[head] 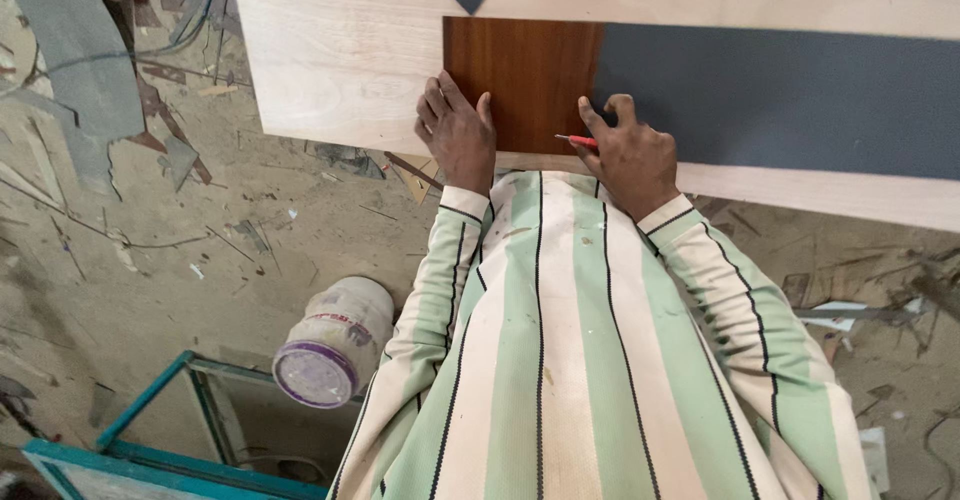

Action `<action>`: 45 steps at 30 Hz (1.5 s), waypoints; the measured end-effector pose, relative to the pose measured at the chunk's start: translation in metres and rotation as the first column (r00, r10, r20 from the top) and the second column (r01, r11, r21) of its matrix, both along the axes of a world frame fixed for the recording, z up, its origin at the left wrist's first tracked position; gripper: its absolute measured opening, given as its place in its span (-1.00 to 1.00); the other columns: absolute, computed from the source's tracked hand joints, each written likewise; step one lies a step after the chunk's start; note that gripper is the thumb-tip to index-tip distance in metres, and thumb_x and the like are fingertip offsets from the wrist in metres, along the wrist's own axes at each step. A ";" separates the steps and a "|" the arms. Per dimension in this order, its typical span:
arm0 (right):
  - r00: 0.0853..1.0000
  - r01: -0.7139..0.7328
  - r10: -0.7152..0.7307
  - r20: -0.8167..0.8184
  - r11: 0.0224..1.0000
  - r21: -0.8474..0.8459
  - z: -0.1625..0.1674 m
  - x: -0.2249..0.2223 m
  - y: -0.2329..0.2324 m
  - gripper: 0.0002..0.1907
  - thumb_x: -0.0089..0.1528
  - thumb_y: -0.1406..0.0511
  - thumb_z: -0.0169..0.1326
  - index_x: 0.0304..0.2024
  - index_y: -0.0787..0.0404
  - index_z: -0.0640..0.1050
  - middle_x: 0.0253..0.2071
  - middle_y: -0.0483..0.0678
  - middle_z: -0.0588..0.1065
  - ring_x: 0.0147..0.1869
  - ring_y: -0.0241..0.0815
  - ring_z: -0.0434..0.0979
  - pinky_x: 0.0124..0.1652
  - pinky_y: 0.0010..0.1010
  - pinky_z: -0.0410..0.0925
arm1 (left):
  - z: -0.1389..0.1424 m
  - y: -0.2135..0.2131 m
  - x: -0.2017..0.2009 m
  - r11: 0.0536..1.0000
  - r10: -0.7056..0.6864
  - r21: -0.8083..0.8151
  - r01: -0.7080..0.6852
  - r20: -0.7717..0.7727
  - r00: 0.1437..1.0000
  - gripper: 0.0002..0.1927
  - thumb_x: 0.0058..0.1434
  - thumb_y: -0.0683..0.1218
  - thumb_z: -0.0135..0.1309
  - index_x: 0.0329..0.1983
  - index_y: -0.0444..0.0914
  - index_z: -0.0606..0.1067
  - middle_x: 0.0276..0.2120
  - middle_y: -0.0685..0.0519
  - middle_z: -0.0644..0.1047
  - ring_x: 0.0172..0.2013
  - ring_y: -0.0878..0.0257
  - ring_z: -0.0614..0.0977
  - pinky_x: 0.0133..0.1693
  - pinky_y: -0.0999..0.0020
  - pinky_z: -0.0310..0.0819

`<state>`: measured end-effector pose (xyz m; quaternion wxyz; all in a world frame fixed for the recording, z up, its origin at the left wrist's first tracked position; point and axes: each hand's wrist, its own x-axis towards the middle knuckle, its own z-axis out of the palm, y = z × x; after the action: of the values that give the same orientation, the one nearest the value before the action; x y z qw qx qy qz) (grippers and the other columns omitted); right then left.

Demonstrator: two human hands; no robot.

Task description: The person uses a red utility knife to cut a dark sheet of material on a light wooden workbench. They repeatedly position a brown rectangular template on the sheet, trace its edges with the knife, and remove the cut pieces. The process is repeated multiple times to produce several identical cutouts.

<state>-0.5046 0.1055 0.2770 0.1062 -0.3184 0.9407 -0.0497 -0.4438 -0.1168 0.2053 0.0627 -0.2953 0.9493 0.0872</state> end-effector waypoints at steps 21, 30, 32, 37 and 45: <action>0.998 0.012 -0.008 0.062 0.998 -0.063 -0.012 -0.003 0.013 -0.42 0.24 -0.06 0.31 0.27 -0.10 0.58 -0.01 -0.09 0.38 -0.46 -0.18 0.57 -0.46 -0.34 0.46 | 0.012 0.018 -0.066 0.594 -0.796 0.103 0.798 -0.068 0.601 0.58 -0.33 0.26 0.52 0.66 -0.24 -0.13 0.61 -0.04 -0.16 0.58 -0.02 -0.12 0.45 -0.45 -0.25; 0.975 0.106 -0.074 0.211 0.983 -0.147 0.002 -0.007 0.014 -0.46 0.21 0.04 0.32 0.23 -0.07 0.60 -0.01 -0.03 0.40 -0.39 -0.05 0.59 -0.42 -0.20 0.47 | 0.035 0.035 -0.063 0.637 -0.771 -0.011 0.771 0.000 0.637 0.59 -0.33 0.31 0.52 0.66 -0.18 -0.16 0.59 -0.07 -0.24 0.56 -0.07 -0.22 0.40 -0.55 -0.22; 0.953 0.180 -0.106 0.282 0.952 -0.249 0.002 -0.009 0.014 -0.51 0.26 0.10 0.28 0.23 -0.02 0.58 -0.02 0.00 0.42 -0.28 0.02 0.60 -0.32 -0.15 0.48 | 0.043 0.037 -0.065 0.647 -0.763 0.078 0.759 0.069 0.643 0.61 -0.37 0.34 0.51 0.65 -0.17 -0.17 0.58 -0.06 -0.25 0.56 -0.07 -0.23 0.40 -0.57 -0.23; 0.835 0.523 -0.333 0.437 0.726 -0.447 0.004 -0.022 0.001 -0.73 0.47 0.24 0.03 0.11 0.29 0.40 -0.10 0.18 0.51 -0.05 0.23 0.56 -0.10 0.01 0.42 | 0.048 0.043 -0.075 0.672 -0.738 0.129 0.729 0.196 0.645 0.68 -0.41 0.36 0.49 0.65 -0.27 -0.21 0.60 -0.04 -0.27 0.57 -0.04 -0.26 0.40 -0.58 -0.24; 0.814 0.580 -0.420 0.400 0.607 -0.543 0.032 -0.042 -0.040 -0.83 0.52 0.28 -0.11 -0.02 0.28 0.38 -0.41 0.18 0.53 -0.32 0.23 0.63 -0.40 -0.06 0.39 | 0.040 0.050 -0.074 0.680 -0.731 -0.095 0.727 -0.026 0.681 0.48 -0.14 0.23 0.49 0.65 -0.31 -0.18 0.60 -0.10 -0.29 0.57 -0.10 -0.31 0.38 -0.62 -0.28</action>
<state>-0.5471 0.0656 0.3089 0.0811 -0.0489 0.8962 -0.4335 -0.5175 -0.0672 0.2458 0.0515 0.1075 0.9925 0.0278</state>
